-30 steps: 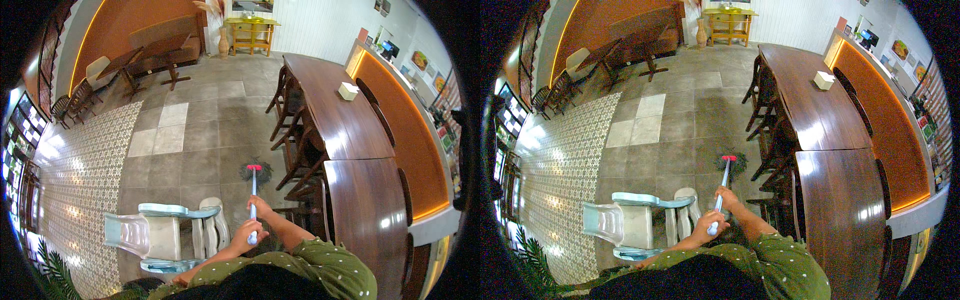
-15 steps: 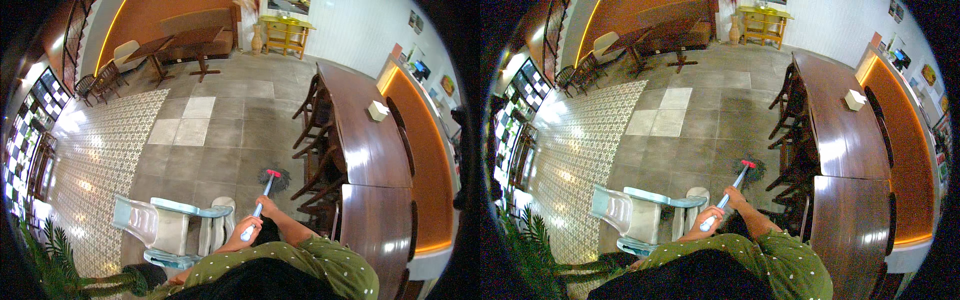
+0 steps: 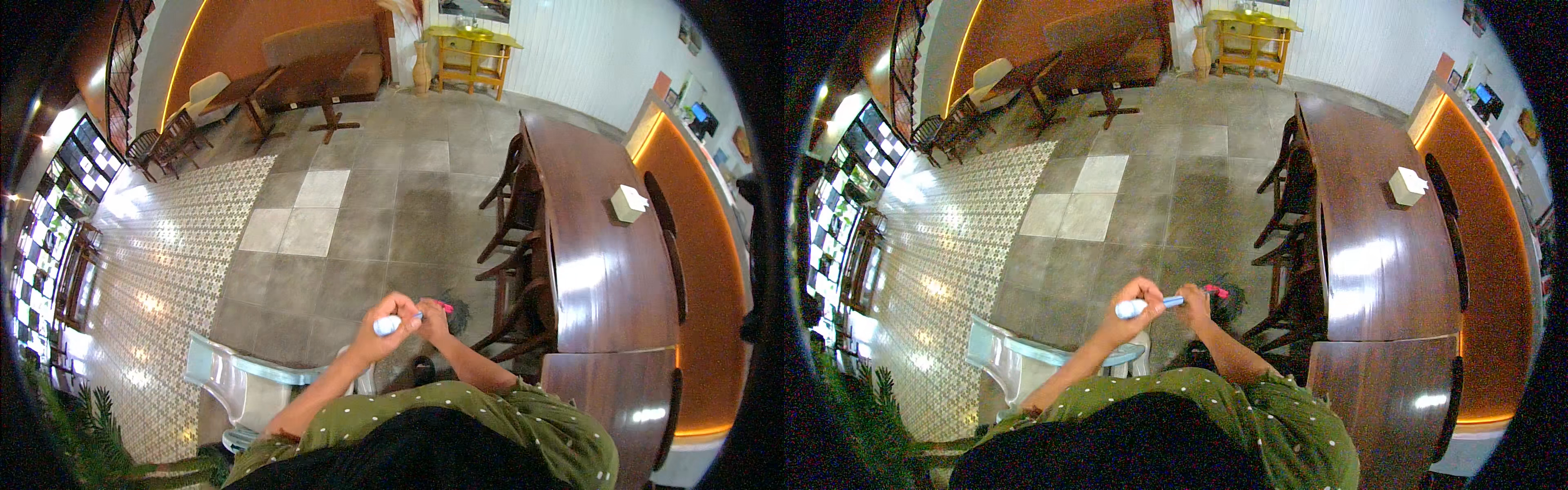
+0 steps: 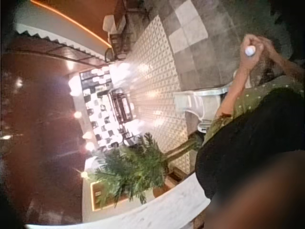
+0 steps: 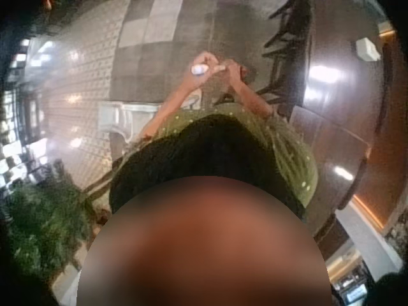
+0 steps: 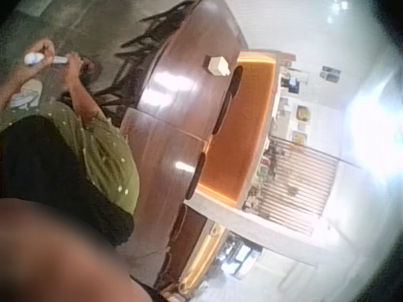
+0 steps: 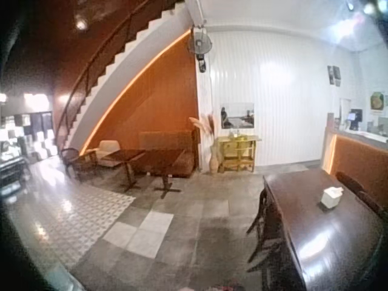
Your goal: The person mops a tiled floor using a mop with a pink head and a light blue handle. They move the mop back and forth across the floor, navigating around furniture and a child's slide.
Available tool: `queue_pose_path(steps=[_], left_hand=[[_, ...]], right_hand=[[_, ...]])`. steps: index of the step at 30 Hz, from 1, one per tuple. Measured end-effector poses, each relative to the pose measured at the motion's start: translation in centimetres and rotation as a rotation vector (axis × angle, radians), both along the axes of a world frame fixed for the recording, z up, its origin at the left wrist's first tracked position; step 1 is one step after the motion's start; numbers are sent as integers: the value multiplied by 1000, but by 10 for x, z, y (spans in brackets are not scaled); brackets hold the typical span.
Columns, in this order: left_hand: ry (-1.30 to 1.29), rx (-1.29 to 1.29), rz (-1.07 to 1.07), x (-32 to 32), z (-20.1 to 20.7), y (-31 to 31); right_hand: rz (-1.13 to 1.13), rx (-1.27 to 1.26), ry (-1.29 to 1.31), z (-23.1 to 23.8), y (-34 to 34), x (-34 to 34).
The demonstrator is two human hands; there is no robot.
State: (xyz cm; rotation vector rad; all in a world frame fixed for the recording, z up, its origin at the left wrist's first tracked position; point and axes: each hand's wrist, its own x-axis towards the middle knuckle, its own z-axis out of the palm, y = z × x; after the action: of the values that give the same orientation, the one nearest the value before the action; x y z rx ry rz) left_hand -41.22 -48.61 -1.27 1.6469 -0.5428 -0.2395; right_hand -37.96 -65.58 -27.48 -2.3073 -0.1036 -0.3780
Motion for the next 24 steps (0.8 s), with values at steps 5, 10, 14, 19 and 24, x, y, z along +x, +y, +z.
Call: queue_pose_path(steps=[5,10,14,19,24], left_hand=[[-142,50,-21,32,68,19],[-331,-134,-27,38,116,52],[-406,-130,207,54,103,69],[-370,-15,404,119,20,110],[-214,134,599,192,-70,118]], right_hand=[[-123,222,-189,65,39,49],[75,355,-247,129,86,99],[301,357,-269,137,113,156],[747,157,-58,72,151,244],[955,-290,229,-4,186,326]])
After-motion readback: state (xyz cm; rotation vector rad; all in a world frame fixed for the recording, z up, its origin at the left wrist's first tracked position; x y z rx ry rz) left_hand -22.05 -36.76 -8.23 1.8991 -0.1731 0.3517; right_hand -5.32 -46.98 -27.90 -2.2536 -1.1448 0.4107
